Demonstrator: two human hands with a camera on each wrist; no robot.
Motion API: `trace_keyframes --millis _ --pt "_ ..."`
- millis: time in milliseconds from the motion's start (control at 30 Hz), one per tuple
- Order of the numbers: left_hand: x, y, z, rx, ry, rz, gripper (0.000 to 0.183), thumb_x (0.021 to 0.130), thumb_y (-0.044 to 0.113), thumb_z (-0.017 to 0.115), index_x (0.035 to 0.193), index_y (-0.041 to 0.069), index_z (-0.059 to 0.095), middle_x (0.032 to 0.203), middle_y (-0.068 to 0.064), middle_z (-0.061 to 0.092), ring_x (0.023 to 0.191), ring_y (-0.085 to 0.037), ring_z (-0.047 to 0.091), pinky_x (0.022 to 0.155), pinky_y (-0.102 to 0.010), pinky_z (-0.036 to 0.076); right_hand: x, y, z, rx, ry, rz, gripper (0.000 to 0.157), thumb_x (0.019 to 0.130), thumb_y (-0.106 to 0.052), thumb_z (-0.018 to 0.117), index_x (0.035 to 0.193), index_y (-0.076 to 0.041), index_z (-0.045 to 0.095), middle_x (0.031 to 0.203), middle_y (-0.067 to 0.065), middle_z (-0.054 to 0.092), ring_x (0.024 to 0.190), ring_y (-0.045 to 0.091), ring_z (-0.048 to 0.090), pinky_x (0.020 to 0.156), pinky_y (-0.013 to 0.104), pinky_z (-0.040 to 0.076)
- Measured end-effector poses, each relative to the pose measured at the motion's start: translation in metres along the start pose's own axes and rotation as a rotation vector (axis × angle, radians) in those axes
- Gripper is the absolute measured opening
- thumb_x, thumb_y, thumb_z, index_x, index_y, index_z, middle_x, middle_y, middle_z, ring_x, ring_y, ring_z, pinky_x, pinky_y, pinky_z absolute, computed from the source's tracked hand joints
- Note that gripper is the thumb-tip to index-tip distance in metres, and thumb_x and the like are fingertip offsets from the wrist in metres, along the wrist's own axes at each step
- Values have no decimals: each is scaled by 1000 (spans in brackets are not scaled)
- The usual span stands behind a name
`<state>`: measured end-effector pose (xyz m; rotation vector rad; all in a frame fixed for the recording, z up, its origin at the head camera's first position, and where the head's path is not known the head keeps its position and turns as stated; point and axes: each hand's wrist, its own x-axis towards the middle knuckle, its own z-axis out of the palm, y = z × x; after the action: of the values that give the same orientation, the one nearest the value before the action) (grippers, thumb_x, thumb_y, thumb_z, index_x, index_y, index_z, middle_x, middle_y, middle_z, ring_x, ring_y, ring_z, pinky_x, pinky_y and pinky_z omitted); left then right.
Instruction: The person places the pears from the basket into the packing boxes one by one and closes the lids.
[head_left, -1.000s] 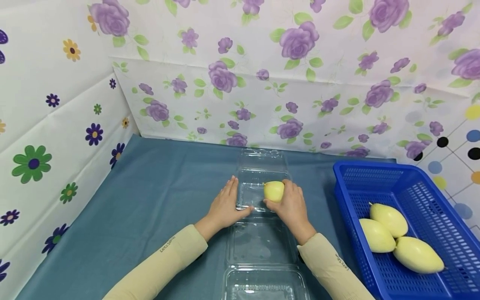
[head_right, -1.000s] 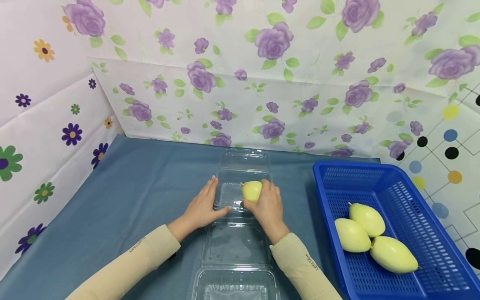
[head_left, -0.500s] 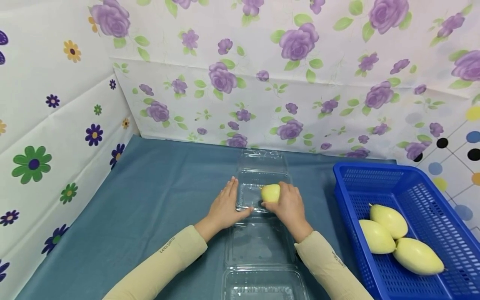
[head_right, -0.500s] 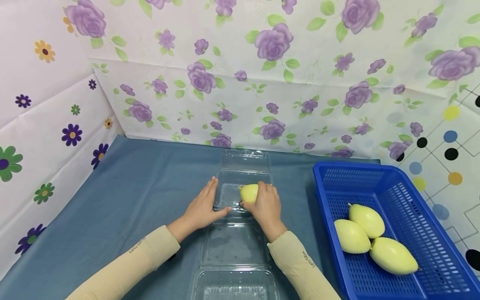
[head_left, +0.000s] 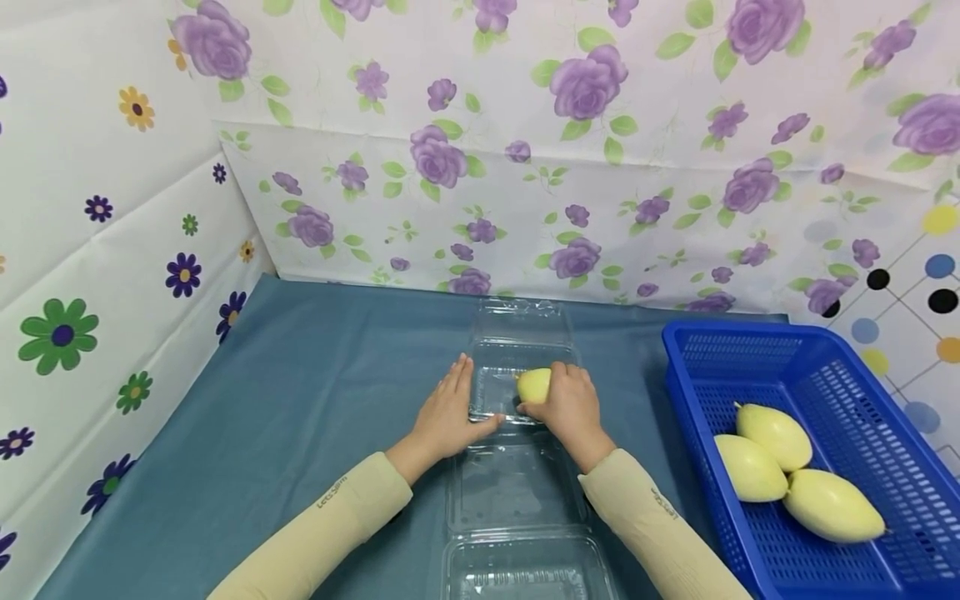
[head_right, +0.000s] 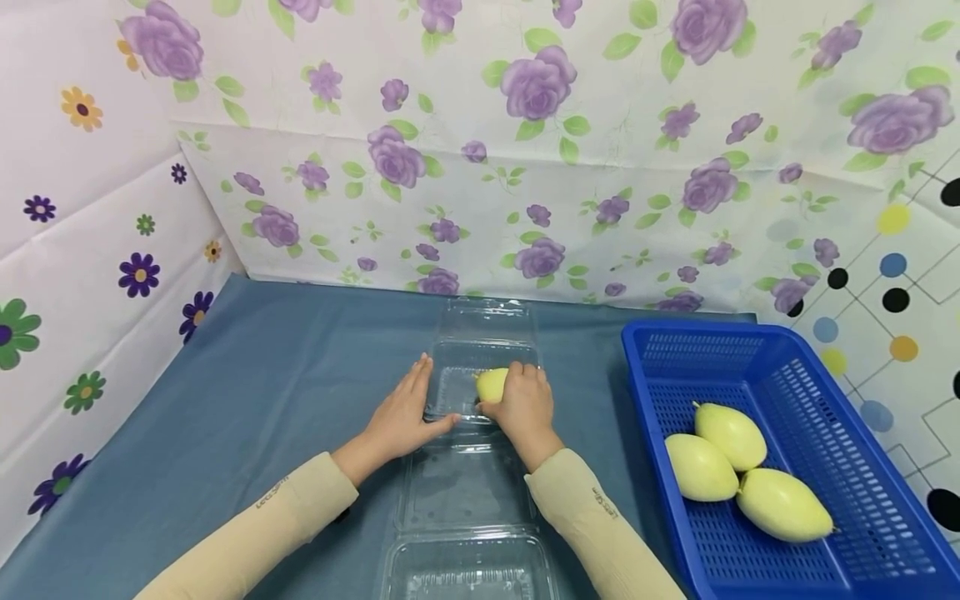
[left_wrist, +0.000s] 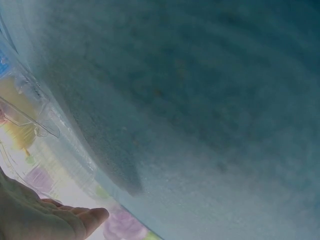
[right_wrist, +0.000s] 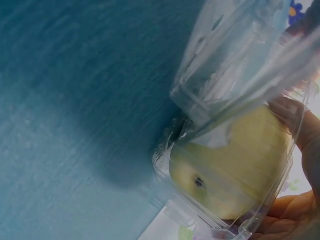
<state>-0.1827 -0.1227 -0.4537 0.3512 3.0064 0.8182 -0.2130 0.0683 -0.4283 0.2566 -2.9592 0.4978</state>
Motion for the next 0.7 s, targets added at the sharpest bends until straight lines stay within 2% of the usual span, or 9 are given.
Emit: trace_keyframes --millis 167,400,700 --pt "3 -1 1 15 -23 -22 99 86 59 56 151 -1 12 159 -16 10 146 -30 14 116 -48 23 1 1 1 -7 0 -3 80 62 -46 87 113 7 56 99 23 59 94 38 55 83 49 49" --pt "5 -2 3 28 -19 -21 98 86 60 55 151 0 13 159 -16 11 146 -30 15 115 -47 24 -1 2 2 24 19 0 83 63 -48 85 117 8 55 106 25 59 99 40 55 84 49 49" --pt "2 -1 2 17 -31 -32 99 86 60 55 152 1 11 160 -15 8 146 -30 13 114 -50 25 -2 1 2 36 -8 6 87 64 -53 83 121 7 53 109 25 58 101 40 54 85 50 49"
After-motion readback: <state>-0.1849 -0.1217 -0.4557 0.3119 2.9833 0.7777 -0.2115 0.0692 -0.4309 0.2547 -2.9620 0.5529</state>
